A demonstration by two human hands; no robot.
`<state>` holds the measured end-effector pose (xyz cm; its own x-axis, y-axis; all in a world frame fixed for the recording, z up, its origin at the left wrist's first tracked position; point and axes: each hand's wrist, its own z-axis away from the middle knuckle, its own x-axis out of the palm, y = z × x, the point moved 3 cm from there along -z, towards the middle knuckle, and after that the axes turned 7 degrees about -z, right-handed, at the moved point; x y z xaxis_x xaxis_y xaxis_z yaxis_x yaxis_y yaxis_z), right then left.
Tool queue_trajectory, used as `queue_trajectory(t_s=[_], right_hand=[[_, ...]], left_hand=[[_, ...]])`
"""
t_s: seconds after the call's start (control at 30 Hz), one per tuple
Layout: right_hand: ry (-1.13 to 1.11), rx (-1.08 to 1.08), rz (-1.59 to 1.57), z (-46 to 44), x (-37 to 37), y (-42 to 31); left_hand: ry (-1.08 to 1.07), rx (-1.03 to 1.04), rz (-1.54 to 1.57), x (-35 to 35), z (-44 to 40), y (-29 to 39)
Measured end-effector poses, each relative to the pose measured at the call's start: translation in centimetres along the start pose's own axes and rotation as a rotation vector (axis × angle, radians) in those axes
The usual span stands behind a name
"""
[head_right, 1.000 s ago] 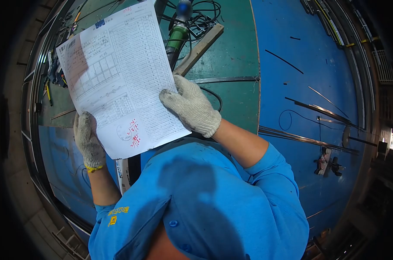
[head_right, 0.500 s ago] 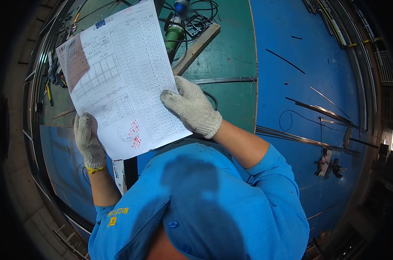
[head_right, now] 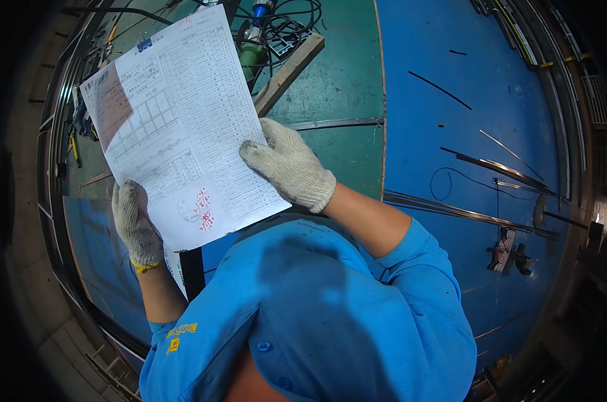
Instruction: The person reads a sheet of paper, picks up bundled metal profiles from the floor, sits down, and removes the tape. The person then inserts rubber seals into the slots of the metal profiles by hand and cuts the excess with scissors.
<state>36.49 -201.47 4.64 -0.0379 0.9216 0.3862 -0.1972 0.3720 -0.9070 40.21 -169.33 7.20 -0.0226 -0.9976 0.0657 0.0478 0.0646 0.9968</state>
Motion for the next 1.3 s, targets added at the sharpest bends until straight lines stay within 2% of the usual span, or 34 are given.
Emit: queue_trajectory(t_s=[0.1,0.2,0.33,0.37,0.43,0.47,0.5,0.57,0.6,0.63,0.67,0.8,0.83,0.9,0.93,0.97,1.0,1.07,1.1,1.17,1.2,1.27,1.3], right_hand=[[-0.014,-0.002,-0.006,-0.1,0.0,-0.2],[-0.023,0.045,0.132,0.1,-0.3,-1.4],[0.033,-0.012,0.252,0.0,-1.7,0.3],[0.043,-0.021,0.255,0.1,-2.2,1.1],[0.103,0.101,-0.033,0.9,-4.0,3.0],[0.147,0.150,-0.176,1.3,-5.2,3.8],[0.201,0.121,-0.167,1.6,-6.6,4.2],[0.312,0.249,0.250,3.4,-9.1,5.4],[0.383,0.240,0.257,4.7,-10.5,6.5],[0.441,0.266,0.420,6.4,-12.0,7.8],[0.489,0.299,0.588,8.0,-13.1,8.4],[0.738,0.373,0.528,16.3,-13.5,10.0],[0.759,0.413,0.641,18.2,-13.5,10.4],[0.814,0.441,0.739,21.9,-13.4,11.5],[0.816,0.462,0.797,23.5,-13.5,12.3],[0.815,0.481,0.858,24.9,-13.9,13.0],[0.812,0.502,0.917,26.4,-14.3,13.8],[0.857,0.505,0.911,29.4,-15.7,15.4],[0.875,0.526,0.911,30.9,-16.6,16.3],[0.900,0.529,0.905,34.1,-18.0,17.5],[0.924,0.520,0.848,36.0,-18.8,18.0],[0.950,0.491,0.787,39.6,-20.5,19.4],[0.984,0.504,0.731,41.6,-21.3,20.2]], left_hand=[[0.030,-0.007,-0.028,0.2,0.3,0.4],[0.132,-0.013,-0.031,2.8,0.7,1.7],[0.129,-0.016,-0.021,1.6,0.1,0.8],[0.117,-0.010,-0.017,0.2,-0.4,-0.2],[0.189,-0.011,-0.265,-4.3,-2.1,-2.4],[0.219,-0.094,-0.092,-6.1,-2.9,-3.3],[0.234,-0.188,0.079,-8.0,-3.7,-4.2],[0.226,-0.307,0.224,-12.0,-5.1,-6.1],[0.216,-0.348,0.249,-15.1,-6.0,-7.9],[0.213,-0.389,0.275,-18.6,-6.9,-10.2],[0.210,-0.401,0.236,-21.6,-7.6,-12.4],[0.207,-0.544,0.057,-33.1,-9.5,-23.0],[0.209,-0.588,0.004,-34.9,-9.7,-24.8],[0.433,-0.609,-0.249,-37.9,-10.4,-26.8],[0.469,-0.604,-0.612,-35.5,-10.0,-24.2],[0.508,-0.576,-0.971,-30.5,-8.2,-18.7],[0.492,-0.550,-0.964,-29.6,-8.5,-17.5],[0.675,-0.460,-1.433,-28.3,-8.6,-15.2],[0.676,-0.439,-1.423,-26.8,-9.3,-14.9],[0.711,0.013,-1.338,-22.4,-10.3,-13.6],[0.669,0.052,-1.301,-15.0,-8.4,-10.3],[0.559,0.373,-1.327,-5.7,-7.4,-9.6],[0.485,0.657,-1.377,-3.3,-8.4,-11.7]])
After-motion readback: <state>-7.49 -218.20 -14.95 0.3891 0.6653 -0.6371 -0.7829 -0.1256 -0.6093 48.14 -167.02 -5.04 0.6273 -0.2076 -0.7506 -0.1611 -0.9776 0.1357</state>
